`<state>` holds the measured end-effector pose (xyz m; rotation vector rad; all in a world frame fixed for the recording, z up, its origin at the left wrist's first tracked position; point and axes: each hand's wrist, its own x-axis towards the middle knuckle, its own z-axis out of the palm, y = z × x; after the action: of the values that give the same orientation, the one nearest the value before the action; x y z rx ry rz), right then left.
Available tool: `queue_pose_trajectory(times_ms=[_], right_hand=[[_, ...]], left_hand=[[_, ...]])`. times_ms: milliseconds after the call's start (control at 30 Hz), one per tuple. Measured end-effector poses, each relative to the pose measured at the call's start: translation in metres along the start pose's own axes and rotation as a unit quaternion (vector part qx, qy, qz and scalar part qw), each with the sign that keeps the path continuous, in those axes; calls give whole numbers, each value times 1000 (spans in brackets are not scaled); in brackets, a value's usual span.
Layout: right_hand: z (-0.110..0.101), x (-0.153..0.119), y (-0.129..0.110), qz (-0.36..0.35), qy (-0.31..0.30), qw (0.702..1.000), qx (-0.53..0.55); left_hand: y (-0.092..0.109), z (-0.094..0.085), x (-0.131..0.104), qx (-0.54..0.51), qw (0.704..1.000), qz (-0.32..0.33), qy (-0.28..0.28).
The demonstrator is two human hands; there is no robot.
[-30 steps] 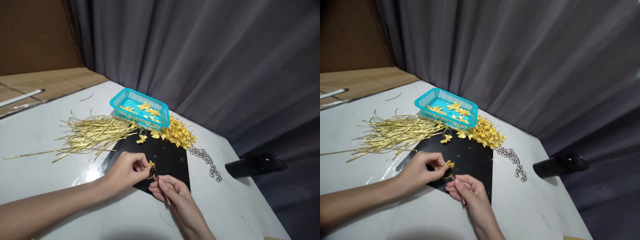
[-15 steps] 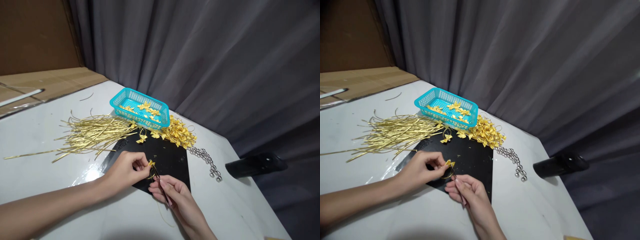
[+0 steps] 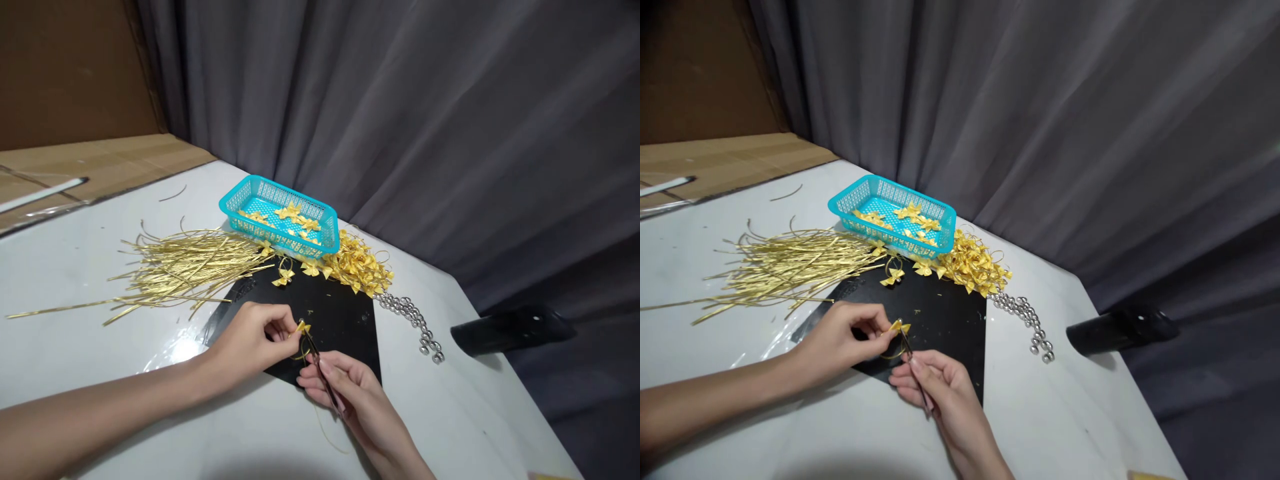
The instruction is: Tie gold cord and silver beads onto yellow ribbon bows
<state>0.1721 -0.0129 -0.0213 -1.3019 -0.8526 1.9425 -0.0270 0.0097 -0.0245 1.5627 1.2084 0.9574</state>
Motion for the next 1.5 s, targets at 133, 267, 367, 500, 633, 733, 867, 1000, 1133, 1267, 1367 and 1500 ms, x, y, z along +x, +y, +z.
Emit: queue_pose_trajectory(times_ms=[133, 267, 367, 500, 633, 733, 867, 1000, 1133, 1267, 1367, 1500], right_hand=[[-1, 0, 2, 4, -5, 1000, 9], [-2, 0, 4, 4, -10, 1000, 21], [-2, 1, 3, 7, -10, 1000, 23], [-2, 0, 0, 13, -12, 1000, 14], [-3, -1, 1, 9, -14, 1000, 16], [-4, -1, 2, 12, -12, 1000, 16], [-5, -1, 0, 18, -19, 999, 23], [-3, -2, -3, 23, -28, 999, 22], [-2, -2, -3, 27, -23, 999, 21], [-3, -1, 0, 14, -11, 1000, 10], [-4, 0, 2, -8, 1, 1000, -16], [-6, 1, 4, -24, 11, 999, -42]], left_hand=[[0, 0, 1, -1, 1000, 1, -2], [-3, 1, 1, 0, 1000, 7, -3], [-4, 1, 0, -1, 1000, 8, -6], [-3, 1, -2, -2, 1000, 5, -10], [-2, 0, -2, 1, 1000, 3, -1], [-1, -1, -1, 2, 1000, 2, 0], [1, -1, 0, -1, 1000, 3, -7], [1, 0, -1, -1, 1000, 3, -11], [1, 0, -2, -1, 1000, 8, -17], [1, -1, -1, 1, 1000, 7, -15], [1, -1, -1, 10, 1000, 11, -13], [1, -1, -2, 12, 1000, 18, -14]])
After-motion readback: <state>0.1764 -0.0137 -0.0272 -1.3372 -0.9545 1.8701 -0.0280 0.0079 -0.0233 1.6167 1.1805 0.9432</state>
